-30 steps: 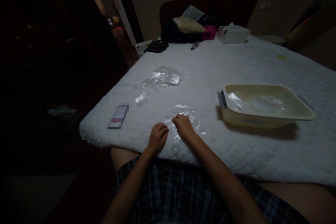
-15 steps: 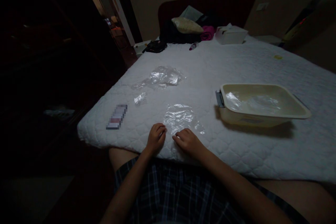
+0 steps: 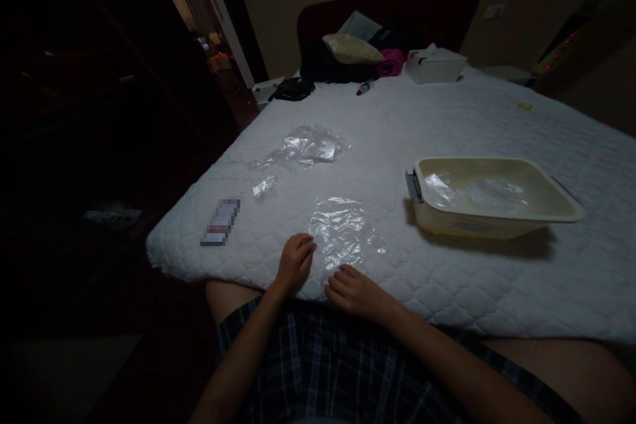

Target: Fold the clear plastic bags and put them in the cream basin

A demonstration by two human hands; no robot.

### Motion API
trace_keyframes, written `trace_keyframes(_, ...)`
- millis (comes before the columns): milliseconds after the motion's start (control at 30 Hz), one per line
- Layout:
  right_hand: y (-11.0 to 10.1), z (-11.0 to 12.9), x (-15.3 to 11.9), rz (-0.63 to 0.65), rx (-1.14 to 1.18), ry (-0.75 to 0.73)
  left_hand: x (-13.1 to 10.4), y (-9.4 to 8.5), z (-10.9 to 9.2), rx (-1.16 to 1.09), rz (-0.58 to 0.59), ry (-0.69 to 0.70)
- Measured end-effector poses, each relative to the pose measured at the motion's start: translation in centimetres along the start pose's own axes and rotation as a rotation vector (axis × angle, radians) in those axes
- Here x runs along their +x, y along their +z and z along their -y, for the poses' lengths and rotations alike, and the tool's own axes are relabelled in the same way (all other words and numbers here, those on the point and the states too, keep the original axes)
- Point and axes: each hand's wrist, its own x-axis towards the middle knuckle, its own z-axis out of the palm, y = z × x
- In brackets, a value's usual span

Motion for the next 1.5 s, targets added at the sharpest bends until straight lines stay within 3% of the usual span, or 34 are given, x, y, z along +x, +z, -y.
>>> trace_keyframes(233,-0.1,0.0,0.3,-0.072,0.004,0.025,-0.2,0.0,0.3,-0.003,-0.071,0.023)
trace_keyframes(367,-0.5,-0.1,0.5,-0.151,0.069,0.099,-0.6,-0.2,-0.1,0.046,-0.13,0.168)
trace_keyframes(533,-1.4,-0.4,0.6,-0.202,0.2,0.247,-0.8,-0.2,-1.6,0.035,-0.085,0.321)
trace_keyframes(800,-2.6,-2.0,1.3,-0.284,0.247,0.347,-1.0,0.6,-1.5,0.018,-0.051,0.348)
trace_keyframes(1000,-1.9,-3.7,2.0,-0.257,0.277,0.428,-1.0,0.6,-1.6,0.011,-0.053,0.344)
trace_keyframes(1300,0.3,-6.0,3.9,-0.173,0.326,0.701,-1.2,0.9,-1.2,0.013,-0.016,0.328)
trace_keyframes(1500,1.1,-6.7,4.2,-0.095,0.283,0.753,-1.2,0.9,-1.2,0.025,-0.019,0.335)
